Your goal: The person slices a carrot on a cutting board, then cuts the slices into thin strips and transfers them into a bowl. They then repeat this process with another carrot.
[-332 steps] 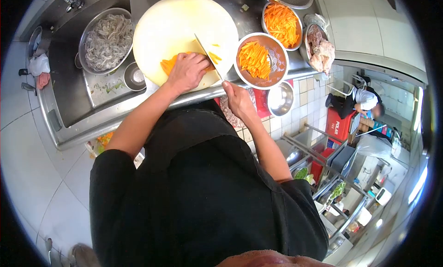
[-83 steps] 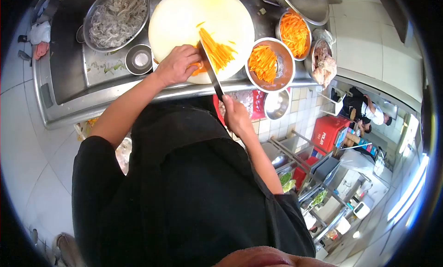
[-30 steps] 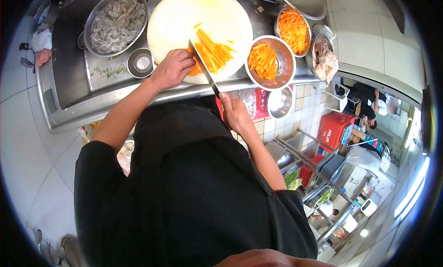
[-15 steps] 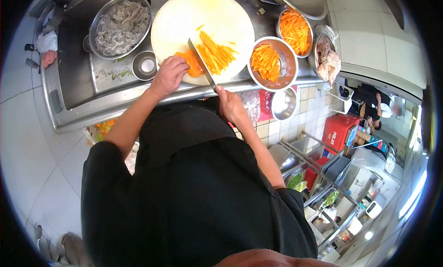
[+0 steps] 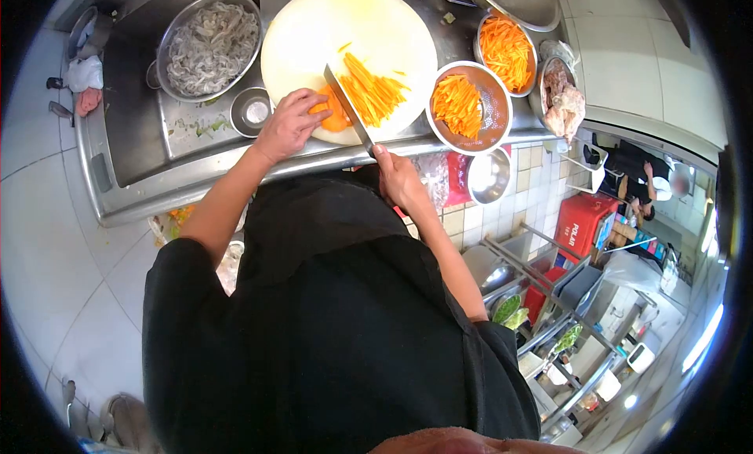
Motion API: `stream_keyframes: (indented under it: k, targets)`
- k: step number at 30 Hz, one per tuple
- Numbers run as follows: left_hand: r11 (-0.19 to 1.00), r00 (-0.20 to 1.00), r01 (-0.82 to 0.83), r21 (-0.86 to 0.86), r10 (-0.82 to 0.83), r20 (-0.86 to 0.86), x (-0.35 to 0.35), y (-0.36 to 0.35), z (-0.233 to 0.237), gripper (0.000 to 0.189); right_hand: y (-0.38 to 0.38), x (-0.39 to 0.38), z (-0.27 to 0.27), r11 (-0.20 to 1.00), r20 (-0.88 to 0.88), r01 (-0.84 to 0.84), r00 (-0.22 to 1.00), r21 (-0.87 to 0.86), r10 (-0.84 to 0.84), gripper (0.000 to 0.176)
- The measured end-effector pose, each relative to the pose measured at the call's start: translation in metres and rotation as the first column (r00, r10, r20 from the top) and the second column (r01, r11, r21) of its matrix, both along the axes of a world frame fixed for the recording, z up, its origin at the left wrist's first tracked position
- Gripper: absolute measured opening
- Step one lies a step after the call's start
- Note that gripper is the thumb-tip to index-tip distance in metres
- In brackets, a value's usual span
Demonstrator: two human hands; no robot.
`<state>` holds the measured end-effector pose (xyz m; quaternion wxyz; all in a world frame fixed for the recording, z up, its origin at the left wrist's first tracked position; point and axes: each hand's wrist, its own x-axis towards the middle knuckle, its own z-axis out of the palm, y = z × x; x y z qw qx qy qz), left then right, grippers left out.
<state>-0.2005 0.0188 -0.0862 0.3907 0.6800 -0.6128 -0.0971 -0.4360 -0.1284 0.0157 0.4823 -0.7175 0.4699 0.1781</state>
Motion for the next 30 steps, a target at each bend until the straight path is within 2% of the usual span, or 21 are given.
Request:
stream_keyframes:
  k: [2,5,8,12,14,17,18,21,26,30]
  targets:
    - [0.999,1.000,-0.018,-0.032,0.019,0.017,-0.003,0.000,-0.003,0.037,0.000,0.002,0.005,0.999,-0.018,0.009,1.000,0.041,-0.008,0.076]
    - [0.976,0.972,-0.196,-0.095,0.181,-0.152,-0.008,0.006,0.006,0.032,-0.002,0.004,0.007,0.997,-0.042,0.023,0.999,0.068,-0.021,0.076]
    - [0.985,0.967,-0.165,-0.053,0.151,-0.204,-0.003,0.015,-0.008,0.027,-0.002,0.000,0.000,0.999,-0.007,0.014,1.000,0.048,-0.014,0.076]
    - [0.985,0.977,-0.157,-0.073,0.145,-0.155,-0.003,0.011,0.001,0.024,-0.002,0.007,0.017,0.997,-0.035,0.009,0.999,0.075,-0.007,0.075]
    - [0.989,0.984,-0.130,-0.068,0.121,-0.132,-0.005,0.007,0.010,0.022,-0.002,0.003,0.009,0.999,-0.013,-0.003,1.000,0.049,0.003,0.074]
    - [0.999,1.000,0.009,0.043,-0.008,-0.016,-0.006,-0.009,0.021,0.021,-0.002,0.004,0.010,0.999,-0.016,-0.004,1.000,0.053,0.005,0.073]
    - [0.998,1.000,0.010,0.061,-0.010,-0.007,-0.006,-0.010,0.023,0.021,-0.002,0.004,0.011,0.998,-0.023,-0.001,1.000,0.060,0.003,0.072]
    - [0.994,1.000,0.009,0.105,-0.011,0.020,-0.005,-0.014,0.026,0.022,0.002,-0.008,-0.002,0.998,0.135,0.001,0.991,-0.066,0.008,0.069]
    - [0.983,0.998,0.005,0.184,-0.017,0.063,-0.006,-0.018,0.032,0.023,0.010,-0.010,0.015,0.992,0.115,-0.014,0.993,-0.128,0.029,0.067]
    - [0.983,0.997,-0.005,0.184,-0.009,0.076,-0.007,-0.021,0.031,0.024,0.018,-0.011,0.021,0.982,0.116,-0.038,0.991,-0.185,0.060,0.066]
